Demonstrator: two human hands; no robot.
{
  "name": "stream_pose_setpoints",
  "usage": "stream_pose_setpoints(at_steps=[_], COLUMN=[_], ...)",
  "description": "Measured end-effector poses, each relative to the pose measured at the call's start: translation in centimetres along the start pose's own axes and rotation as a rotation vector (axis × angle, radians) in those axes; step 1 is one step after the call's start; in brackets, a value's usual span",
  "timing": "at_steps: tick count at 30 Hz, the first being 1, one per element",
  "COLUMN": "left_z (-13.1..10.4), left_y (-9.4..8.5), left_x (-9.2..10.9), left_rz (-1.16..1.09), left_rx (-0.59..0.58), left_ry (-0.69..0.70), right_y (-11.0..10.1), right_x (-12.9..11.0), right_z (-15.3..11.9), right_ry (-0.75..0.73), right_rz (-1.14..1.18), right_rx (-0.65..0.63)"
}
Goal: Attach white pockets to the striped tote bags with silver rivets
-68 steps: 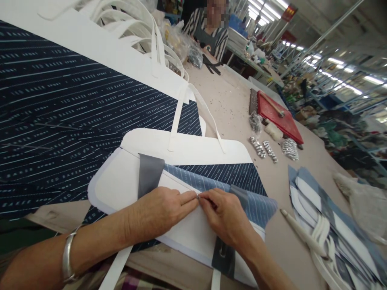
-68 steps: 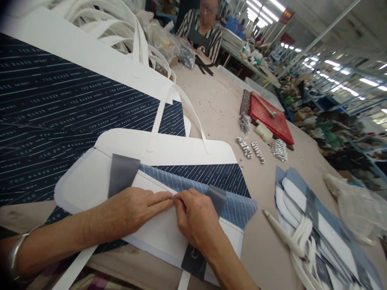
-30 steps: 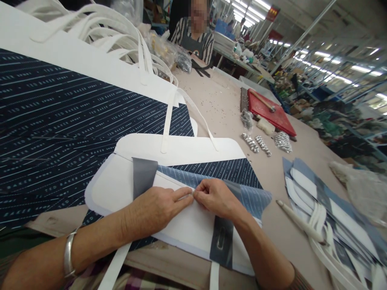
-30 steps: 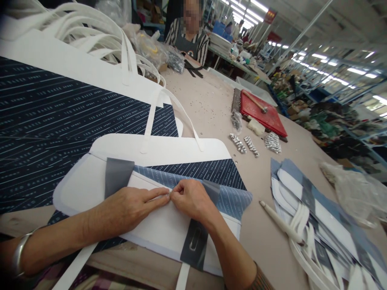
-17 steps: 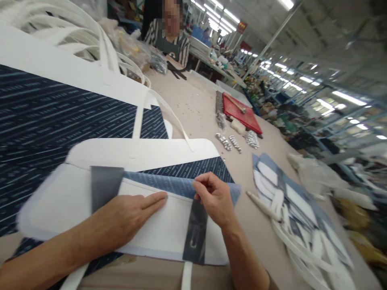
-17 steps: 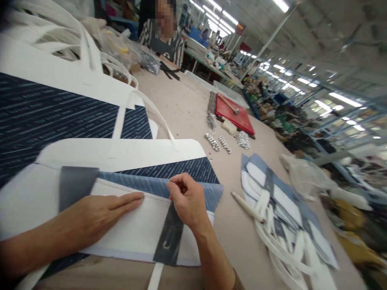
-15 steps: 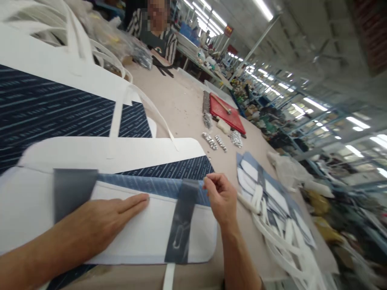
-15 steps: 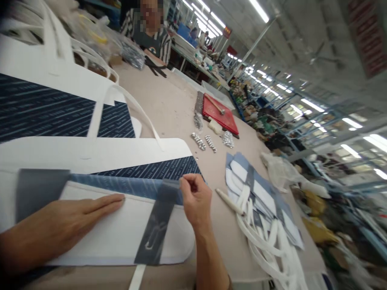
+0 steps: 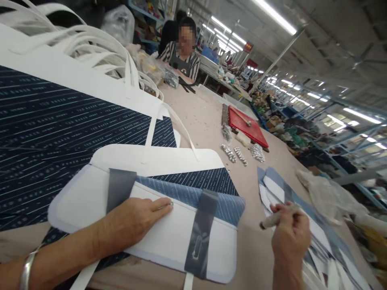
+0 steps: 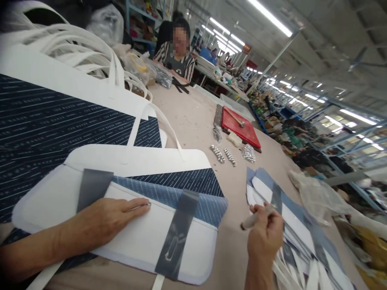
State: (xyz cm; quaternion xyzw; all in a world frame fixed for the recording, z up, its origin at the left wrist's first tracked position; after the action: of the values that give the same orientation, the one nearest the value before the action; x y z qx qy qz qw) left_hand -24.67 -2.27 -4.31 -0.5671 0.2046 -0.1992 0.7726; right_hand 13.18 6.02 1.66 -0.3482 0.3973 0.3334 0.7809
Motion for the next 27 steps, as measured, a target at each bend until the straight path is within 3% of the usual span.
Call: stream_pose_setpoints(at_steps=[2, 6, 8, 10, 14, 20, 25, 27], left_z=[0.0, -0.1, 0.0, 0.0, -0.1, -0.4, -0.4, -0.4], left_y=[-0.1, -0.1, 0.0, 0.0, 0.2, 0.5, 0.6, 0.6], left_x=[0.1, 0.2, 0.1, 0.0, 0.0, 0.1, -0.1, -0.2], left_rz=[0.013, 0.024, 0.017, 0.011, -0.006, -0.032, -0.096, -0.114], left_rx=[-0.029, -0.050, -0.042, -0.027, -0.004, -0.029, -0.022, -0.030], left_ry=[0.019, 0.046, 0.054, 0.051, 0.042, 0.043, 0.012, 0.013], right_y=[2.6, 10.9, 14.1, 16.0, 17.5, 18.1, 18.1, 18.0], right_x=[-2.5, -4.8, -4.8, -4.3, -3.4, -2.8, -3.0, -3.4], right_z=[-1.5, -6.0, -8.1, -9.4, -10.4, -11.2, -11.1, -11.2], right_ry=[0.086, 0.580, 0.739, 0.805, 0.832, 0.886, 0.737, 0.717], right_rz=[0.357, 1.118, 1.258, 1.313, 1.327, 1.330, 1.241, 1.224], right_rx=[0.026, -0.083, -0.081, -0.058, -0.036, 0.007, -0.132, -0.120])
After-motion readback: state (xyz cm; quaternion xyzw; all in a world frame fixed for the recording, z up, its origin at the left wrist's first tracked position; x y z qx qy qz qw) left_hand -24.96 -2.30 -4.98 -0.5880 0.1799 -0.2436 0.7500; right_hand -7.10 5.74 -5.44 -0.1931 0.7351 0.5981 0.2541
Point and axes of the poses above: each hand's wrist, its own z-axis towards the middle knuckle, its own y-axis out of the palm, x = y × z, the point moved 4 cm from there along z, towards the middle knuckle, and after that the axes turned 15 degrees about z, right-handed, at the moved point
